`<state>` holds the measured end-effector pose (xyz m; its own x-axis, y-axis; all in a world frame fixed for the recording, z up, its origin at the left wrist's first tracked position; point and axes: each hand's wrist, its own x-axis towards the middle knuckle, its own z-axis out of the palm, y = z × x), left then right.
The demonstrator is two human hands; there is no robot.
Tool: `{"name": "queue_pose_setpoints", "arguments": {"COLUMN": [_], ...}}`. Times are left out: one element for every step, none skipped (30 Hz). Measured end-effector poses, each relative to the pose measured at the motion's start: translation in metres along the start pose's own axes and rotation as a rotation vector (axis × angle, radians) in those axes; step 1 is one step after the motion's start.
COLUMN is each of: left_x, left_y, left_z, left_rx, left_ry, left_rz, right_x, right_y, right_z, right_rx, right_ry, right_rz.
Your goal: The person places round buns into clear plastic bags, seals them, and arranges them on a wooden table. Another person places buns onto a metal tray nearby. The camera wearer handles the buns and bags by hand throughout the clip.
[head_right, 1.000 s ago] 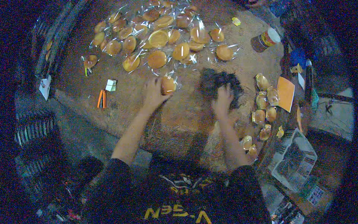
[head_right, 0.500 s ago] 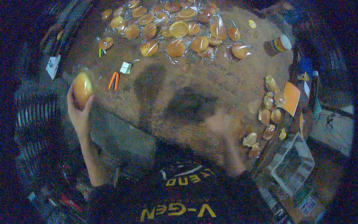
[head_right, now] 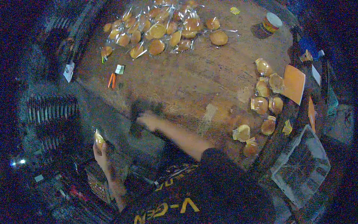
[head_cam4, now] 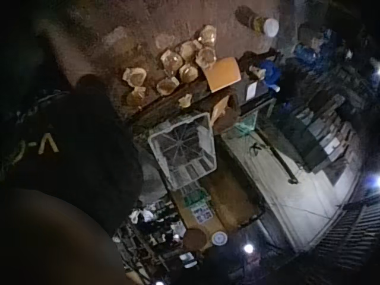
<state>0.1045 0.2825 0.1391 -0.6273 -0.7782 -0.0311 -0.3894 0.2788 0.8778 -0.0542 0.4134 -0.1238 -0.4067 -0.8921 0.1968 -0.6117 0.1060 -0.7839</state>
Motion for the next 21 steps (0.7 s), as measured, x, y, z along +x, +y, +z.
{"name": "queue_pose_setpoints", "arguments": {"left_x": [-0.001, -0.002, -0.007, -0.011, -0.015, -0.021, -0.024, -0.028, -0.032, -0.034, -0.036, -0.035, -0.034, -0.034, -0.032, -0.030, -0.027, -0.022, -0.014, -0.003, 0.011], "left_y": [0.013, 0.025, 0.036, 0.042, 0.047, 0.049, 0.049, 0.047, 0.044, 0.040, 0.035, 0.031, 0.026, 0.022, 0.018, 0.013, 0.008, 0.003, -0.002, -0.008, -0.014], "left_z": [-0.004, -0.006, -0.010, -0.011, -0.012, -0.013, -0.013, -0.013, -0.011, -0.009, -0.007, -0.005, -0.002, 0.000, 0.003, 0.005, 0.008, 0.010, 0.011, 0.012, 0.018], "left_rx": [0.004, 0.005, 0.024, -0.010, -0.037, -0.054, -0.136, -0.149, -0.156, -0.164, -0.169, -0.191, -0.177, -0.142, -0.126, -0.108, -0.141, -0.116, -0.082, -0.049, -0.086], "left_ry": [-0.006, -0.008, 0.068, 0.062, 0.069, 0.074, 0.049, 0.035, 0.036, 0.029, -0.007, -0.058, -0.052, -0.048, -0.069, -0.075, -0.080, -0.096, -0.116, -0.137, -0.125], "left_rz": [0.031, 0.061, -0.037, -0.016, 0.008, 0.062, 0.022, -0.020, -0.078, -0.137, -0.113, -0.054, -0.108, -0.180, -0.149, -0.124, -0.149, -0.148, -0.163, -0.176, -0.029], "right_x": [0.010, 0.008, 0.006, -0.013, -0.035, -0.058, -0.088, -0.134, -0.160, -0.196, -0.233, -0.254, -0.274, -0.281, -0.274, -0.255, -0.238, -0.205, -0.172, -0.132, -0.095], "right_y": [-0.034, -0.057, -0.081, -0.086, -0.090, -0.083, -0.061, -0.044, -0.027, -0.009, 0.009, 0.031, 0.053, 0.075, 0.101, 0.122, 0.134, 0.136, 0.130, 0.114, 0.088], "right_z": [0.013, 0.014, 0.009, -0.009, -0.032, -0.062, -0.103, -0.149, -0.185, -0.224, -0.266, -0.293, -0.318, -0.327, -0.330, -0.311, -0.297, -0.251, -0.209, -0.155, -0.104], "right_rx": [0.364, 0.760, 1.135, 0.897, 0.626, 0.576, 0.448, 0.584, 0.386, 0.111, -0.032, -0.180, -0.171, -0.462, -0.662, -0.518, -0.296, -0.737, -0.911, -0.658, -0.456], "right_ry": [-0.295, -0.322, -0.270, -0.133, -0.063, 0.211, -0.025, 0.224, 0.497, 0.680, 0.888, 1.020, 1.122, 1.135, 1.084, 1.018, 0.943, 0.868, 0.690, 0.864, 0.763], "right_rz": [-0.008, 0.253, 0.556, 0.301, 0.085, 0.137, 0.580, 0.632, 0.778, 0.838, 0.808, 0.797, 0.722, 0.811, 0.873, 0.866, 0.993, 1.035, 0.897, 0.579, 0.593]}}
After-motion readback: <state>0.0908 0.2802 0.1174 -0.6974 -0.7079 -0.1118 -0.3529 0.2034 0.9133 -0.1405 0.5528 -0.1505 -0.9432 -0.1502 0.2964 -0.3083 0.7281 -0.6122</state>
